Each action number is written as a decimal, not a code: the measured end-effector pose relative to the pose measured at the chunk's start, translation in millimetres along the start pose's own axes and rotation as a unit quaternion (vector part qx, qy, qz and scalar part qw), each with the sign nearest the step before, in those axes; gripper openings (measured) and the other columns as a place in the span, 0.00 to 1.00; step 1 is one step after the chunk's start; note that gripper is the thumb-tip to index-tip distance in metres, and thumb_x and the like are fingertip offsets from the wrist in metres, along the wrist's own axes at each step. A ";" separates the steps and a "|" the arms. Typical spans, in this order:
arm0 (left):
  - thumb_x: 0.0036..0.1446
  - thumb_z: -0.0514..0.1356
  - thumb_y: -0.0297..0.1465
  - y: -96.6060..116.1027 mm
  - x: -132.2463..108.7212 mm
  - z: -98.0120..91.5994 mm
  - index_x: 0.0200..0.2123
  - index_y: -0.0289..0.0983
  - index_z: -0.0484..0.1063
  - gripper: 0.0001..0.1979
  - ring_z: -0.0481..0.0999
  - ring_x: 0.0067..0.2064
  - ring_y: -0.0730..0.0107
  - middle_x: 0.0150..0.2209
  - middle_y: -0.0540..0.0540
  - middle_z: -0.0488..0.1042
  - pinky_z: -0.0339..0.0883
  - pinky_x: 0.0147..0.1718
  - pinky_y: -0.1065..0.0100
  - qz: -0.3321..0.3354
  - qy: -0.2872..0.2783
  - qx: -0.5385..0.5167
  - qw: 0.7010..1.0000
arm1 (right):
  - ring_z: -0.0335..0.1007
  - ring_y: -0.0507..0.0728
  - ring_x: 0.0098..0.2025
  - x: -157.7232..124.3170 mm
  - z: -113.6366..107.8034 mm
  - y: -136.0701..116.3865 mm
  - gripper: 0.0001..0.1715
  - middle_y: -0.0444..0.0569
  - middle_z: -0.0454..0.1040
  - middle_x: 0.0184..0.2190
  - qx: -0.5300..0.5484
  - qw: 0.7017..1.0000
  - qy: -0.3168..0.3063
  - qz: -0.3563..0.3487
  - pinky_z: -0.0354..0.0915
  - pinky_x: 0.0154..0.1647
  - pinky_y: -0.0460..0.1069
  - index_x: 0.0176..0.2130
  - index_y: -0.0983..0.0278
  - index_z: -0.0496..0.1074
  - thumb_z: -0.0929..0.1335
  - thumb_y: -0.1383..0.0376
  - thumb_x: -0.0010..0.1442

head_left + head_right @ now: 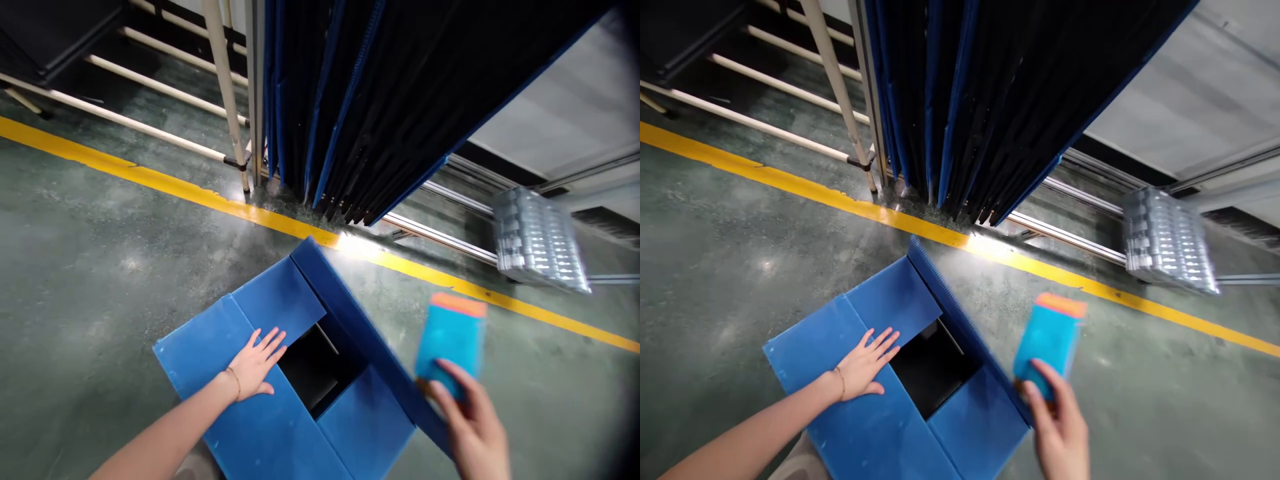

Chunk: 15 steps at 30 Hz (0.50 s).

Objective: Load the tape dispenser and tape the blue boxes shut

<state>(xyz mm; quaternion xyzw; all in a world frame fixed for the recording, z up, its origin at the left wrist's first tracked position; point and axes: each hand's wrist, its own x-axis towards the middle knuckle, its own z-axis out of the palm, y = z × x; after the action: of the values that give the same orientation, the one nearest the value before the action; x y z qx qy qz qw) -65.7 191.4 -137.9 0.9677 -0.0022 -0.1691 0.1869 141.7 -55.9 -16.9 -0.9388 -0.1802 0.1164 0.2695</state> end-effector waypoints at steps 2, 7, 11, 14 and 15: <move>0.38 0.57 0.48 6.3 -16.6 -6.8 0.54 0.35 0.40 0.45 0.32 0.58 0.60 0.58 0.43 0.38 0.43 0.50 0.47 0.016 0.010 0.009 1.000 | 0.68 0.57 0.35 -10.4 39.0 -6.2 0.19 0.49 0.71 0.37 0.017 0.992 -0.122 -0.031 0.67 0.31 0.50 0.42 0.59 0.64 0.60 0.55 0.51; 0.42 0.55 0.46 14.2 -35.0 -6.6 0.55 0.35 0.36 0.43 0.29 0.58 0.64 0.58 0.46 0.35 0.49 0.49 0.54 0.017 0.033 0.025 0.999 | 0.66 0.60 0.39 -65.5 120.9 -1.8 0.12 0.48 0.71 0.34 -0.014 0.962 -0.235 -0.137 0.61 0.42 0.59 0.35 0.56 0.69 0.60 0.59 0.52; 0.40 0.59 0.44 5.2 -11.0 11.8 0.54 0.30 0.44 0.43 0.33 0.58 0.57 0.58 0.40 0.37 0.44 0.51 0.51 -0.023 0.039 0.032 0.998 | 0.64 0.59 0.43 -66.6 117.0 -1.0 0.16 0.50 0.69 0.40 -0.027 0.954 -0.267 -0.133 0.59 0.45 0.57 0.43 0.57 0.64 0.59 0.60 0.53; 0.41 0.58 0.46 -1.8 2.0 23.8 0.52 0.31 0.48 0.40 0.38 0.57 0.56 0.57 0.40 0.41 0.42 0.51 0.52 -0.031 0.043 0.032 0.998 | 0.57 0.59 0.50 -48.2 96.0 -34.0 0.24 0.51 0.59 0.50 0.037 0.955 -0.289 -0.058 0.64 0.41 0.51 0.50 0.59 0.55 0.60 0.60 0.52; 0.42 0.56 0.47 -3.1 3.0 26.0 0.52 0.32 0.48 0.39 0.38 0.57 0.56 0.57 0.40 0.41 0.41 0.52 0.53 -0.028 0.049 0.033 0.998 | 0.55 0.59 0.51 -40.2 90.8 -52.4 0.27 0.51 0.56 0.52 0.084 0.954 -0.286 -0.022 0.64 0.40 0.49 0.51 0.59 0.52 0.61 0.60 0.51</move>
<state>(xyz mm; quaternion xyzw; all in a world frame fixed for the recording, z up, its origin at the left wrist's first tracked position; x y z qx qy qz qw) -71.6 184.7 -162.7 0.9800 0.0288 -0.1270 0.1504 62.1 11.4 -58.5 -0.8358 -0.2600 0.3890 0.2871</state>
